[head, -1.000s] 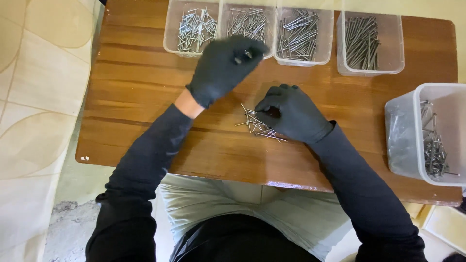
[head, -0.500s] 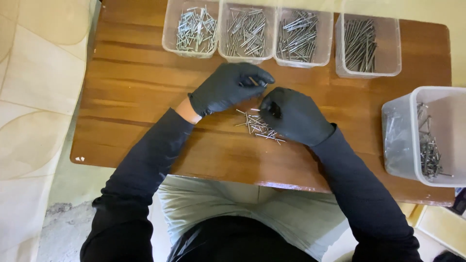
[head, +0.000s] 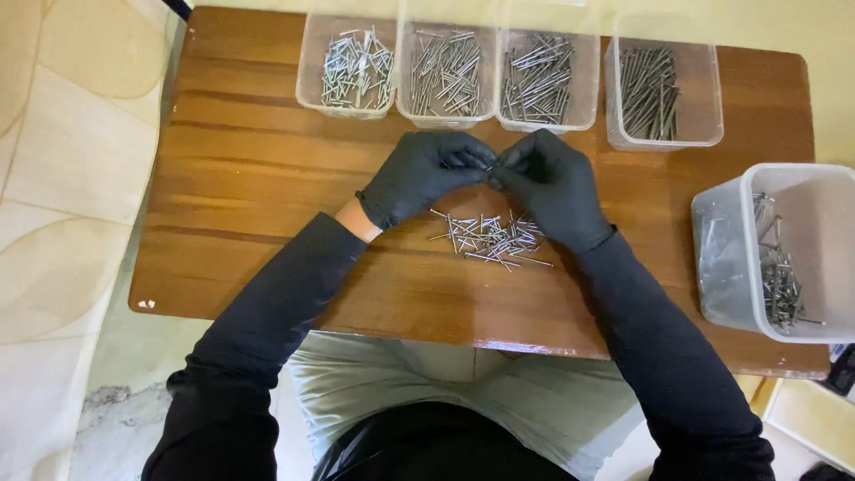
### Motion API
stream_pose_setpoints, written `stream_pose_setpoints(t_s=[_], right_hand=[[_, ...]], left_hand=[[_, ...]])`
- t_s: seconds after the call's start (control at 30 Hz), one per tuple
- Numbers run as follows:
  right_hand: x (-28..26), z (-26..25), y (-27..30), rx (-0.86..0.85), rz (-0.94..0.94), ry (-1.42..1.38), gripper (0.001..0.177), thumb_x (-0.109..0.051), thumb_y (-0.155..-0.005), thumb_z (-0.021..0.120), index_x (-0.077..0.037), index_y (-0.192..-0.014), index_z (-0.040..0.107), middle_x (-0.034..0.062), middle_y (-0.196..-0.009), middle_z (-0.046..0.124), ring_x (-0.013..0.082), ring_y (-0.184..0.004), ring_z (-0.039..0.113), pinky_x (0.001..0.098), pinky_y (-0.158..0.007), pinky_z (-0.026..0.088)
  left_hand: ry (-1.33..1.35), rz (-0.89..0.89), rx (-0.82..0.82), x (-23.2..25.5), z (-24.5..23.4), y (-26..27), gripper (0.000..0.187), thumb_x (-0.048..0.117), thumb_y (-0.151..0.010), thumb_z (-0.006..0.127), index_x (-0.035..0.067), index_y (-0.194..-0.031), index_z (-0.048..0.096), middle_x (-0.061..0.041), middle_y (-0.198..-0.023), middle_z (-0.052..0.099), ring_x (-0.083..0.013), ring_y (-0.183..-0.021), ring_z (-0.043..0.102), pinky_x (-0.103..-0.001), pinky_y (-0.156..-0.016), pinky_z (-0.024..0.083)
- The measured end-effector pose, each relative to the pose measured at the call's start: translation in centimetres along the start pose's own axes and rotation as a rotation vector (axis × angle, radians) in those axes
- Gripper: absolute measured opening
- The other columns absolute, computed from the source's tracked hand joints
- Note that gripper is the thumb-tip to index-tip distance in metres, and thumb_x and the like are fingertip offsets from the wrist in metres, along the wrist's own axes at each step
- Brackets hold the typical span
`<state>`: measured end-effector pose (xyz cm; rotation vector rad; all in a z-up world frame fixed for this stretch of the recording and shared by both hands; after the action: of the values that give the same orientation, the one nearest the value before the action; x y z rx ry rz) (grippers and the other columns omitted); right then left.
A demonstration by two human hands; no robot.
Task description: The person sorts metal nails by length, picking them one at a time from a pile on a wooden table and placing them into one of four clear plastic containers arranged in a row. The person wears black gloves and handles the nails with both hands throughout the clip.
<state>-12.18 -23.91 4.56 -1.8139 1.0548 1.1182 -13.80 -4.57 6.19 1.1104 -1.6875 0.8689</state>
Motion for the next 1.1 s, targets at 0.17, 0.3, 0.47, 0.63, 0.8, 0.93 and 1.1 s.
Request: stream_pose_setpoints(t_s=[0.17, 0.3, 0.47, 0.63, 0.8, 0.93, 1.1], right_hand=[[-0.5, 0.0, -0.2, 0.059, 0.007, -0.207, 0.019, 0.005, -0.092, 0.080, 0.001, -0.100, 0.063, 0.0216, -0.100, 0.074, 0.0260, -0.086, 0.076, 0.0420, -0.083, 0.062], [-0.8, -0.1, -0.3, 0.056, 0.058, -0.262, 0.023, 0.002, -0.090, 0.082, -0.002, -0.104, 0.065, 0.0159, -0.104, 0.074, 0.0208, -0.089, 0.075, 0.0363, -0.084, 0.063], [-4.4, -0.4, 0.4, -0.205, -0.207, 0.097, 0.013, 0.004, -0.089, 0.078, -0.004, -0.098, 0.073, 0.0034, -0.091, 0.067, 0.0109, -0.064, 0.053, 0.0246, -0.060, 0.043], [-5.6, 1.1, 1.0, -0.446, -0.279, 0.393, 0.025, -0.009, -0.072, 0.082, -0.004, -0.095, 0.075, 0.0062, -0.091, 0.068, 0.0213, -0.072, 0.063, 0.0329, -0.066, 0.052], [-5.3, 1.2, 1.1, -0.416, -0.194, 0.496, 0.016, -0.016, -0.076, 0.080, -0.009, -0.089, 0.074, 0.0046, -0.090, 0.069, 0.0233, -0.076, 0.063, 0.0361, -0.071, 0.050], [-4.3, 1.2, 1.1, -0.459, -0.102, 0.443, 0.020, -0.021, -0.079, 0.077, -0.007, -0.091, 0.072, 0.0090, -0.089, 0.071, 0.0270, -0.078, 0.064, 0.0390, -0.074, 0.050], [-0.9, 0.0, 0.7, -0.277, 0.031, 0.075, 0.017, -0.011, -0.087, 0.082, -0.006, -0.101, 0.073, 0.0137, -0.089, 0.073, 0.0274, -0.086, 0.072, 0.0422, -0.081, 0.056]], left_hand=[[-0.030, 0.053, 0.123, 0.6, 0.5, 0.3, 0.025, 0.017, -0.090, 0.083, 0.022, -0.113, 0.076, -0.003, -0.096, 0.080, -0.0204, -0.093, 0.079, -0.034, -0.089, 0.060], [-0.115, 0.089, 0.193, 0.9, -0.3, 0.4, 0.026, 0.018, -0.088, 0.086, 0.023, -0.111, 0.076, -0.003, -0.095, 0.079, -0.0183, -0.091, 0.078, -0.032, -0.087, 0.060], [-0.349, 0.342, 0.371, 3.0, -4.3, -1.3, 0.023, 0.010, -0.089, 0.076, 0.011, -0.113, 0.078, -0.003, -0.098, 0.078, -0.0119, -0.072, 0.068, -0.025, -0.066, 0.054], [-0.517, 0.480, 0.513, 3.6, -7.3, -3.6, 0.015, 0.006, -0.087, 0.069, 0.008, -0.101, 0.075, -0.002, -0.087, 0.076, -0.0169, -0.071, 0.071, -0.030, -0.066, 0.053], [-0.566, 0.472, 0.480, 4.5, -5.9, -2.1, 0.015, 0.007, -0.092, 0.070, 0.008, -0.104, 0.078, -0.004, -0.093, 0.077, -0.0170, -0.066, 0.066, -0.030, -0.062, 0.051], [-0.346, 0.223, 0.293, 3.5, -3.3, 0.5, 0.013, 0.019, -0.094, 0.076, 0.017, -0.106, 0.078, -0.001, -0.090, 0.078, -0.0100, -0.067, 0.063, -0.025, -0.066, 0.048], [0.297, -0.097, 0.150, -0.7, -0.7, 0.4, 0.032, 0.009, -0.088, 0.083, 0.008, -0.117, 0.072, -0.010, -0.101, 0.077, -0.0119, -0.091, 0.072, -0.029, -0.084, 0.063]])
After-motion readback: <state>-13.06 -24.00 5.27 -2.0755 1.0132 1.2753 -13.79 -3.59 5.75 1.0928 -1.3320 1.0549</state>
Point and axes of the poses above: each hand's wrist, its own y-axis away from the middle knuckle, its own z-axis out of the palm, x = y × z, the point moved 5 cm from there along -y, towards the middle knuckle
